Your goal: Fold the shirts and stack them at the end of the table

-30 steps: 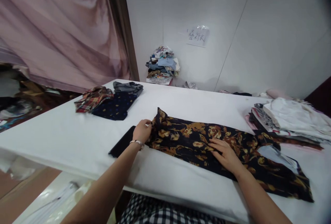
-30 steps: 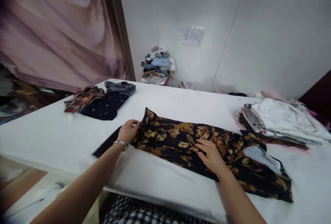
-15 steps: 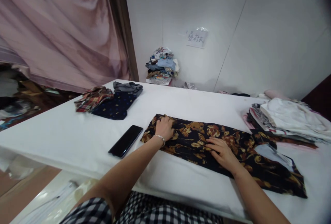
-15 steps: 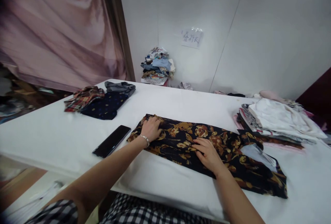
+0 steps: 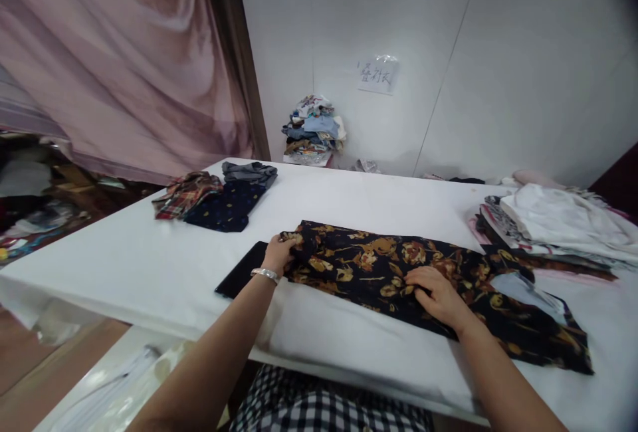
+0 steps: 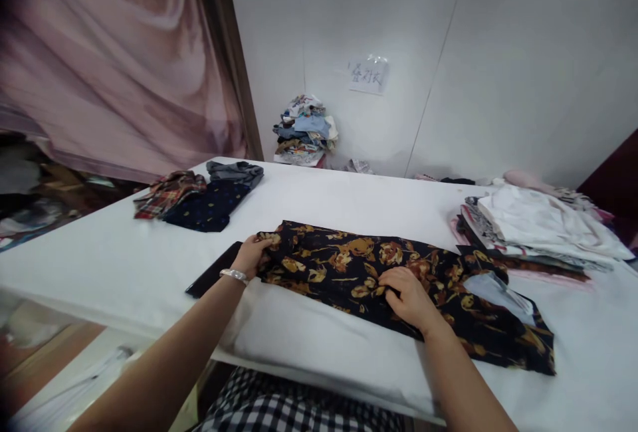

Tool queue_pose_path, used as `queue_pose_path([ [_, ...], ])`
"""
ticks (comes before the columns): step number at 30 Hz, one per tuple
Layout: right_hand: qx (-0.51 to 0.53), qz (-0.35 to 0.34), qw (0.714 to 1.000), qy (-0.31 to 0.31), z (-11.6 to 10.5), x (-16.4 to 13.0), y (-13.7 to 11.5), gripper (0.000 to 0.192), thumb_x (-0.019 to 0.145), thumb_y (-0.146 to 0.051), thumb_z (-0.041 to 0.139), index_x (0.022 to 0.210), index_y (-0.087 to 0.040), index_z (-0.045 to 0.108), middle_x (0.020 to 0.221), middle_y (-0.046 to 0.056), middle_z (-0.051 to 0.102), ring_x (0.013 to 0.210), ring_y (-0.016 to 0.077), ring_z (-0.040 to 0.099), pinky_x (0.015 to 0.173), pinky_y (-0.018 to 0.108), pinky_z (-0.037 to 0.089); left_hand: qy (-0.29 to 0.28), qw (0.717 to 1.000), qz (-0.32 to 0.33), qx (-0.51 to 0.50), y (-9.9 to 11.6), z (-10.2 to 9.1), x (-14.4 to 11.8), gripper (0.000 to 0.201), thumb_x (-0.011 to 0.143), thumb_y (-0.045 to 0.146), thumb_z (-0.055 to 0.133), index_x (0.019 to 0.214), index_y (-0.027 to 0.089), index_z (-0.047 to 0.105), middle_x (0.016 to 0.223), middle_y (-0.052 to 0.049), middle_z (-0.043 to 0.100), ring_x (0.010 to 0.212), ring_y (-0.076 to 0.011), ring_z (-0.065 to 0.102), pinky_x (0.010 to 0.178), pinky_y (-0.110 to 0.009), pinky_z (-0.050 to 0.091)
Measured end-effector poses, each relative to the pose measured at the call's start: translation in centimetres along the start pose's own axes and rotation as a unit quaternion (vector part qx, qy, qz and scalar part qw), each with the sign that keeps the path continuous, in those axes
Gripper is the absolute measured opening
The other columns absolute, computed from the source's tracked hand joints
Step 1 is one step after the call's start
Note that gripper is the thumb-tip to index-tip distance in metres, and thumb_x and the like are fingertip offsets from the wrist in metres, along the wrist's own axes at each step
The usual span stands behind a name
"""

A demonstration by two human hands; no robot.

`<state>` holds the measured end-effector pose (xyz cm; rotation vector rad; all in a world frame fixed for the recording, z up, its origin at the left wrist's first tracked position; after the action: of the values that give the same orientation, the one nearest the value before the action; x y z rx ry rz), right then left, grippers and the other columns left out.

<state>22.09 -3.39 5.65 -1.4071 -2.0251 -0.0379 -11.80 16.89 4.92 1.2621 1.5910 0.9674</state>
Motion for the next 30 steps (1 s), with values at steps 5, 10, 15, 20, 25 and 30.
queue_pose_path([
  [5,0.045,0.088,0.995,-0.020,0.0,0.2,0.1,0.018,0.086,-0.031,0.053,0.093,-0.021,0.067,0.095,0.008,0.069,0.091,0.0216,0.063,0.084,0.037,0.049,0.042,0.956,0.137,0.254,1.1,-0.5,-1.5,0.062,0.075,0.027,0.061,0.134,0.018,0.043,0.128,-0.017,0.055,0.115,-0.0319,0.054,0.093,-0.045,0.044],
  [10,0.108,0.191,0.975,0.021,0.1,0.0,0.9,0.025,0.087,-0.037,0.050,0.084,-0.020,0.069,0.087,0.006,0.071,0.080,0.0196,0.064,0.076,0.032,0.050,0.070,0.832,0.308,0.456,2.7,1.0,-3.7,0.041,0.088,0.031,0.039,0.124,0.018,0.056,0.141,-0.016,0.043,0.127,-0.0340,0.042,0.097,-0.052,0.039],
  [15,0.177,0.261,0.942,0.111,-1.4,0.5,2.5,0.024,0.083,-0.037,0.054,0.081,-0.019,0.070,0.086,0.005,0.072,0.082,0.0200,0.066,0.079,0.032,0.051,0.034,0.828,0.398,0.393,2.7,2.0,-2.6,0.044,0.089,0.043,0.036,0.116,0.017,0.061,0.136,-0.011,0.052,0.123,-0.0265,0.047,0.102,-0.045,0.038],
  [20,0.113,0.308,0.931,0.158,-3.6,2.6,6.0,0.025,0.080,-0.036,0.055,0.090,-0.019,0.070,0.092,0.006,0.072,0.087,0.0214,0.066,0.085,0.037,0.050,-0.039,0.826,0.384,0.410,0.4,3.9,-1.0,0.044,0.086,0.041,0.040,0.111,0.013,0.063,0.122,-0.013,0.062,0.115,-0.0258,0.055,0.100,-0.040,0.042],
  [25,0.002,0.241,0.970,-0.011,0.2,7.0,7.8,0.040,0.077,-0.028,0.060,0.116,-0.018,0.064,0.123,0.010,0.062,0.117,0.0244,0.054,0.104,0.041,0.038,-0.001,0.851,0.394,0.346,0.5,3.7,-1.1,0.044,0.087,0.042,0.040,0.111,0.012,0.063,0.122,-0.014,0.062,0.113,-0.0259,0.056,0.099,-0.039,0.043],
  [30,-0.057,0.189,0.977,-0.083,4.2,9.4,7.5,0.027,0.075,-0.027,0.065,0.101,-0.022,0.070,0.125,0.008,0.061,0.124,0.0248,0.048,0.108,0.041,0.033,0.027,0.880,0.374,0.293,0.7,2.5,-1.7,0.040,0.088,0.041,0.042,0.110,0.016,0.063,0.121,-0.011,0.063,0.113,-0.0254,0.057,0.099,-0.042,0.043],
])
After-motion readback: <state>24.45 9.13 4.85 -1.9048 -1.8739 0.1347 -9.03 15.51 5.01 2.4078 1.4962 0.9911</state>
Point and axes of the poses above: each hand's wrist, its own x-axis towards the middle knuckle, its own z-axis out of the palm, y = z × x, the point moved 5 cm from there along x, towards the middle knuckle
